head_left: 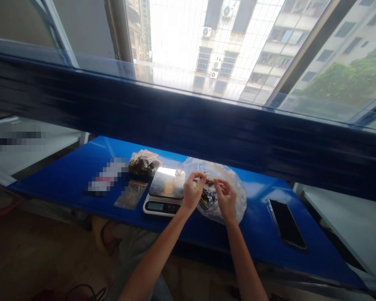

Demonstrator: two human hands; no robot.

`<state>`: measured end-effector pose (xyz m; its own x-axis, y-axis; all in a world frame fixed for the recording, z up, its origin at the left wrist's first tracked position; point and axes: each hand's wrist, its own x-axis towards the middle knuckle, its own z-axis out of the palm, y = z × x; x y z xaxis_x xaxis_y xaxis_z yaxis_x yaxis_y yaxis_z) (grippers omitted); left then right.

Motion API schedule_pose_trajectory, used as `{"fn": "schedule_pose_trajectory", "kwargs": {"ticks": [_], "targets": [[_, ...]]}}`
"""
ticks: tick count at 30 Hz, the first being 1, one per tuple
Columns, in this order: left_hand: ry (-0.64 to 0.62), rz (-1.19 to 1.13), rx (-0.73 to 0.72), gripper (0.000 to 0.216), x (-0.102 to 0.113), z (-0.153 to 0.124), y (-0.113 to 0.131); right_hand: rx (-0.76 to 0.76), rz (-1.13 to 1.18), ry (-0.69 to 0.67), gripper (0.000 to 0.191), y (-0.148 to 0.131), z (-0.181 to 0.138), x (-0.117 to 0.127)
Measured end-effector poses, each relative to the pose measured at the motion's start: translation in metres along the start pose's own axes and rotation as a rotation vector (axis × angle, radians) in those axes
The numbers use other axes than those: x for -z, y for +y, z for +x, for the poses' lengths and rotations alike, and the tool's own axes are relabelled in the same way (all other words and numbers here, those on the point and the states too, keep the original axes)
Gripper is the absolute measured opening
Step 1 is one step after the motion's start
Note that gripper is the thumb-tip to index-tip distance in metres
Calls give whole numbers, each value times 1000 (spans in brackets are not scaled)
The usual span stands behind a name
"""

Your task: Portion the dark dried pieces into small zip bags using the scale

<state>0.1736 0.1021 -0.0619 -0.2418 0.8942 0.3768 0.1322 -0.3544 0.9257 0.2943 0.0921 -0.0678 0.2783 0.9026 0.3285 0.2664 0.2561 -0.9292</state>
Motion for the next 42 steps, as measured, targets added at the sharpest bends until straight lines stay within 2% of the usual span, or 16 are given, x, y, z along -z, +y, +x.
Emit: {"fn": "schedule_pose_trajectory", "kwargs": {"ticks": [6, 11, 17, 25, 30, 34, 37, 42], "targets": [[-27, -25, -34, 21, 5, 1, -2, -5, -19, 126, 35, -2, -5, -1], [-110, -64, -106, 22, 4, 0, -2, 30, -39, 92, 29, -4, -5, -3], [-5, -68, -107, 23, 5, 1, -4, 14, -20, 186, 33, -3, -4, -5], [-25, -73, -74, 20, 6, -1, -2, 17, 58, 224, 28, -8, -5, -6], [-33, -72, -53, 18, 6, 0, -4, 21, 84, 211, 30, -9, -6, -6], [30, -75, 3, 19, 6, 1, -6, 39, 55, 136, 35, -9, -8, -6], [70, -89, 45, 22, 6, 1, -9, 41, 8, 134, 31, -7, -8, -6], [67, -98, 59, 24, 6, 1, -11, 23, 7, 101, 29, -4, -5, -7]]}}
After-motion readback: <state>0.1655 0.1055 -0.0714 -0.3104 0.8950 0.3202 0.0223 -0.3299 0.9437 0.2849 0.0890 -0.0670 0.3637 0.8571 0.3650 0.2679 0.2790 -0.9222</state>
